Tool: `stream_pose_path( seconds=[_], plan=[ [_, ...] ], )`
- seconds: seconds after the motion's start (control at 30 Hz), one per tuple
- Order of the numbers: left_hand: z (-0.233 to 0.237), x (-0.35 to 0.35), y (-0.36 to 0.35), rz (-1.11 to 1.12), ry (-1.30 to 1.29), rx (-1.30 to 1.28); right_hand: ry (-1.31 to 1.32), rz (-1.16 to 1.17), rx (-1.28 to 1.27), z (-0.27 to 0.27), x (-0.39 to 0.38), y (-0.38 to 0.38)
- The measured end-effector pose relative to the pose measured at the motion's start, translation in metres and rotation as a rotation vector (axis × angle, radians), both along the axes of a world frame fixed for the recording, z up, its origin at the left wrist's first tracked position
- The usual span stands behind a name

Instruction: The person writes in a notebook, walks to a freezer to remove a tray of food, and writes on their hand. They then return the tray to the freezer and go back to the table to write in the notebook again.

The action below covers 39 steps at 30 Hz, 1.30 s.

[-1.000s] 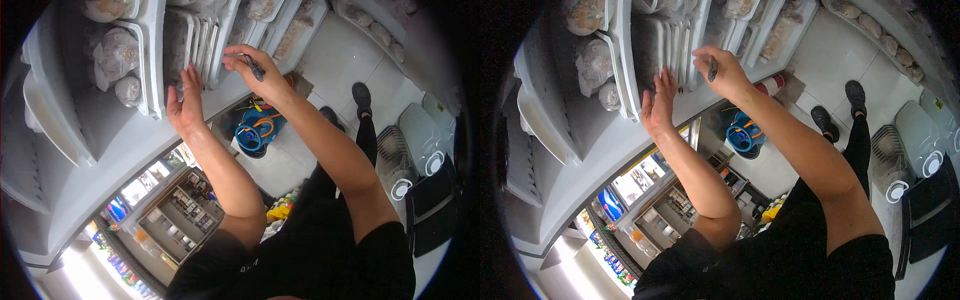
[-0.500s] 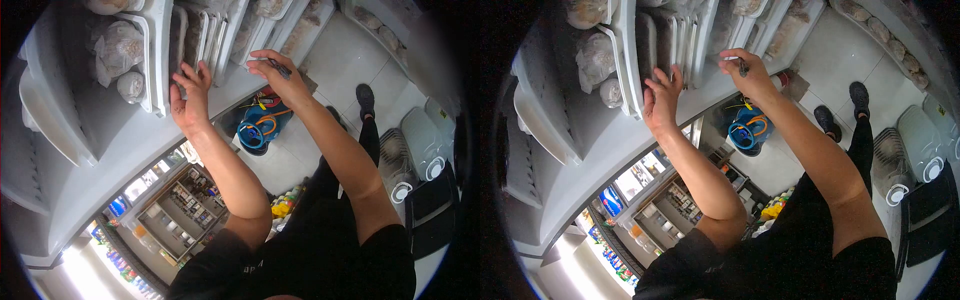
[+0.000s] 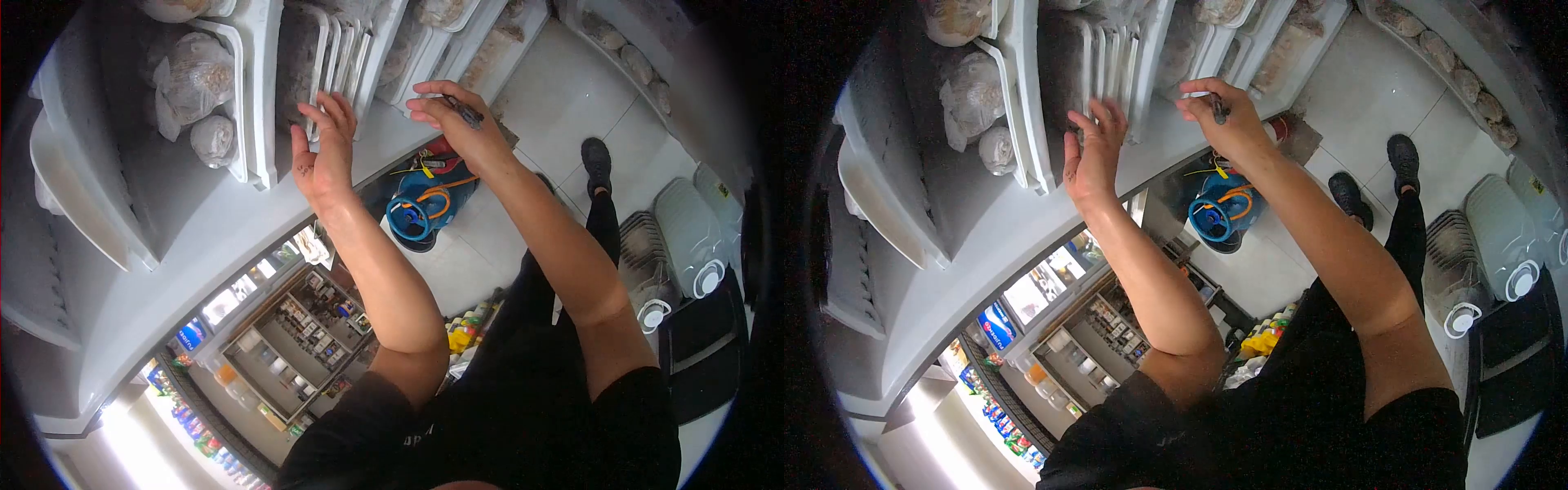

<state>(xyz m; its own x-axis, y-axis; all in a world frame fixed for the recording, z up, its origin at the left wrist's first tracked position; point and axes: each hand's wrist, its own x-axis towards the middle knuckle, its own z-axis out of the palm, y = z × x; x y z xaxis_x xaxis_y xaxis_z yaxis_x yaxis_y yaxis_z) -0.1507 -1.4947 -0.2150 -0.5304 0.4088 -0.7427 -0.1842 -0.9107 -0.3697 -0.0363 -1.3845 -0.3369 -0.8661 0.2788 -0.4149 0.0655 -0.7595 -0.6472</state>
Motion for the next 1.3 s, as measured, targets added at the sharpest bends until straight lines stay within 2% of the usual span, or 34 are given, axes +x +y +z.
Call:
stream_pose_path(
  seconds=[0.2,0.27,0.43,0.5,0.53,0.6,0.67,0.8,0.9,0.93,0.97,1.07,1.17,1.2,1.23,1.27,1.3],
  plan=[
    [0.006,-0.001,0.002,0.009,0.007,-0.011,-0.017,-0.025,-0.010,-0.003,0.001,0.003],
    [0.006,-0.002,0.001,0.003,0.097,0.019,-0.005,-0.019,0.003,0.003,0.002,0.004],
    [0.015,0.002,0.003,0.013,0.028,0.000,0.012,-0.038,-0.006,0.013,0.002,0.003],
    [0.009,0.002,-0.002,0.013,0.025,0.009,0.091,0.005,0.066,0.052,0.019,0.021],
    [0.006,0.003,-0.006,-0.040,0.126,-0.048,0.091,0.008,0.067,0.073,0.035,0.033],
    [0.005,0.003,-0.009,-0.081,0.236,-0.106,0.353,0.144,0.241,0.105,0.061,0.054],
    [0.010,0.003,-0.007,0.007,0.091,0.047,0.506,0.195,0.275,0.130,0.094,0.074],
    [0.014,0.005,-0.008,0.028,0.092,0.104,0.871,0.148,0.105,0.154,0.130,0.106],
    [0.010,0.007,-0.004,0.025,0.082,0.133,1.029,0.126,-0.029,0.163,0.156,0.114],
    [0.009,0.006,-0.003,0.035,0.129,0.023,1.038,0.094,-0.044,0.167,0.160,0.114],
    [0.008,0.006,-0.002,0.043,0.173,-0.089,1.035,0.047,-0.054,0.170,0.162,0.112],
    [0.010,0.005,-0.005,0.053,0.144,-0.075,0.862,-0.183,0.010,0.177,0.161,0.107],
    [0.003,0.006,-0.005,-0.058,0.276,-0.195,0.399,-0.344,0.098,0.170,0.105,0.092],
    [0.004,0.007,-0.003,-0.062,0.278,-0.199,0.263,-0.332,0.104,0.157,0.078,0.080],
    [0.005,0.010,-0.001,-0.119,0.307,-0.314,0.191,-0.275,0.101,0.140,0.053,0.068],
    [0.006,0.012,0.002,-0.177,0.335,-0.426,0.225,-0.209,0.125,0.115,0.033,0.057],
    [0.006,0.011,0.004,-0.182,0.335,-0.426,0.257,-0.142,0.146,0.080,0.006,0.040]
  ],
)
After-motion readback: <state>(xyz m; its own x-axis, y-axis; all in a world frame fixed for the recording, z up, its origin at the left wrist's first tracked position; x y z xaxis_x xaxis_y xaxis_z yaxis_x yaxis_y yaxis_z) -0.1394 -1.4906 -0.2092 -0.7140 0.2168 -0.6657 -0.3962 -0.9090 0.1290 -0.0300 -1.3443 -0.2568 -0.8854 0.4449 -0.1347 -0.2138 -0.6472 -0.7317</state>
